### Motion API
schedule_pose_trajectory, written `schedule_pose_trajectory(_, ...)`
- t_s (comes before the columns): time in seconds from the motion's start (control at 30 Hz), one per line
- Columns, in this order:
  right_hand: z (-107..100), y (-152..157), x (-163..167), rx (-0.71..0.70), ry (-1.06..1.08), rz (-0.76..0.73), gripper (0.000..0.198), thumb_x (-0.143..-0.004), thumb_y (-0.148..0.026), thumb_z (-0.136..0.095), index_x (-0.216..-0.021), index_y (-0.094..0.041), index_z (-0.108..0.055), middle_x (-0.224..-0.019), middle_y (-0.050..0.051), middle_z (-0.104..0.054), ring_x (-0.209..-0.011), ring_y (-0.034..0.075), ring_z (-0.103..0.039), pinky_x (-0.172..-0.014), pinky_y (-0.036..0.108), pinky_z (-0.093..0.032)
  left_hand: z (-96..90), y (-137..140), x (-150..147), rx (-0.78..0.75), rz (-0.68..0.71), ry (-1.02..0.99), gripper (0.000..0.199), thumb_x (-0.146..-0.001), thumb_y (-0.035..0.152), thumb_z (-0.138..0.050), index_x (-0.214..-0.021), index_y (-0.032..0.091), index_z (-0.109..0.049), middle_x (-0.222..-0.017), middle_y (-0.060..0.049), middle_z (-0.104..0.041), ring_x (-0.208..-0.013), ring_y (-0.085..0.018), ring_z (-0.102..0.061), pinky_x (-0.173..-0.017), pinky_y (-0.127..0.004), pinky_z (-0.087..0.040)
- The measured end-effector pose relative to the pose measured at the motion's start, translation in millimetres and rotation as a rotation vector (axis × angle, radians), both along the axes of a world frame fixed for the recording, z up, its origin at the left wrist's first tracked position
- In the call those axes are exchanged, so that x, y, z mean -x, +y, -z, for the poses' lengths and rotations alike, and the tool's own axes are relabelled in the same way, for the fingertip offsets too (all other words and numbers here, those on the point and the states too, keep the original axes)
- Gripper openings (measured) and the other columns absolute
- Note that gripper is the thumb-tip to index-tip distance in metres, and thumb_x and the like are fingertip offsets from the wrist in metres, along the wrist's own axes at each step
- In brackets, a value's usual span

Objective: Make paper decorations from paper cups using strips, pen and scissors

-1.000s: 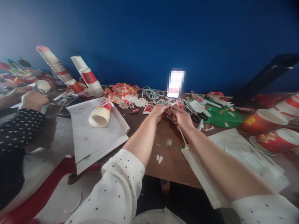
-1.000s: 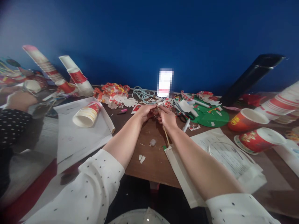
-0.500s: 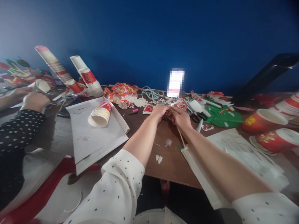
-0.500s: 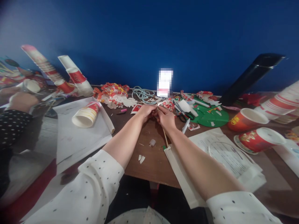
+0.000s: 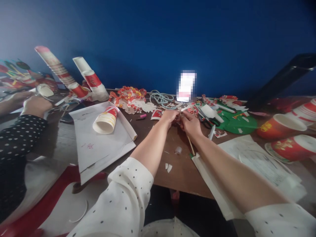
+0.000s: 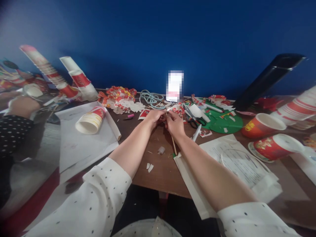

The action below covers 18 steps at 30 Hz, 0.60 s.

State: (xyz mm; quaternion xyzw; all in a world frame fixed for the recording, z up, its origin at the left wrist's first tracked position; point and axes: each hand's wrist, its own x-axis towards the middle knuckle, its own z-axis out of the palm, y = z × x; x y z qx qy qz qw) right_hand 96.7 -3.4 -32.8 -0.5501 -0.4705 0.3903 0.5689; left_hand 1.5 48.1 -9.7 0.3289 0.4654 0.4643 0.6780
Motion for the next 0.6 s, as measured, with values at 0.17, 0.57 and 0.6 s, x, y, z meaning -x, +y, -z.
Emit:
schedule_pose_trajectory(0.17, -3.5, -1.9, 1.5, 0.029, 0.014, -0.01, 0.05, -0.075, -0.03, -0.058, -0.12, -0.013, -0.069, -0.041, -0.007, -0.045, -0.037, 0.011, -0.039, -0.038, 0.022, -0.029, 0.7, 0.0, -0.7, 0.008, 0.002, 0.008, 0.027, -0.077, 0.009, -0.072, -0.054, 0.014, -0.057, -0.05, 0.002, -0.05, -0.048, -0.007, -0.047, -0.058, -0.023, -0.042)
schedule_pose_trajectory(0.57, -1.3, 3.4, -1.7, 0.061, 0.101, -0.045, 0.052, -0.071, -0.034, -0.066, -0.119, -0.015, -0.071, -0.043, -0.007, -0.045, -0.037, 0.009, -0.037, -0.037, 0.02, -0.024, 10.4, 7.4, -0.8, -0.008, -0.015, 0.048, 0.015, -0.075, 0.015, -0.077, -0.064, 0.015, -0.066, -0.056, 0.001, -0.057, -0.057, -0.011, -0.056, -0.062, -0.023, -0.047)
schedule_pose_trajectory(0.6, -0.3, 4.9, -2.3, 0.072, 0.122, -0.034, 0.054, -0.071, -0.033, -0.066, -0.121, -0.014, -0.071, -0.041, -0.007, -0.045, -0.037, 0.009, -0.036, -0.037, 0.02, -0.024, 11.5, 7.7, -1.1, -0.013, -0.017, 0.043, 0.016, -0.075, 0.015, -0.077, -0.064, 0.015, -0.066, -0.056, 0.001, -0.057, -0.056, -0.01, -0.055, -0.061, -0.023, -0.046)
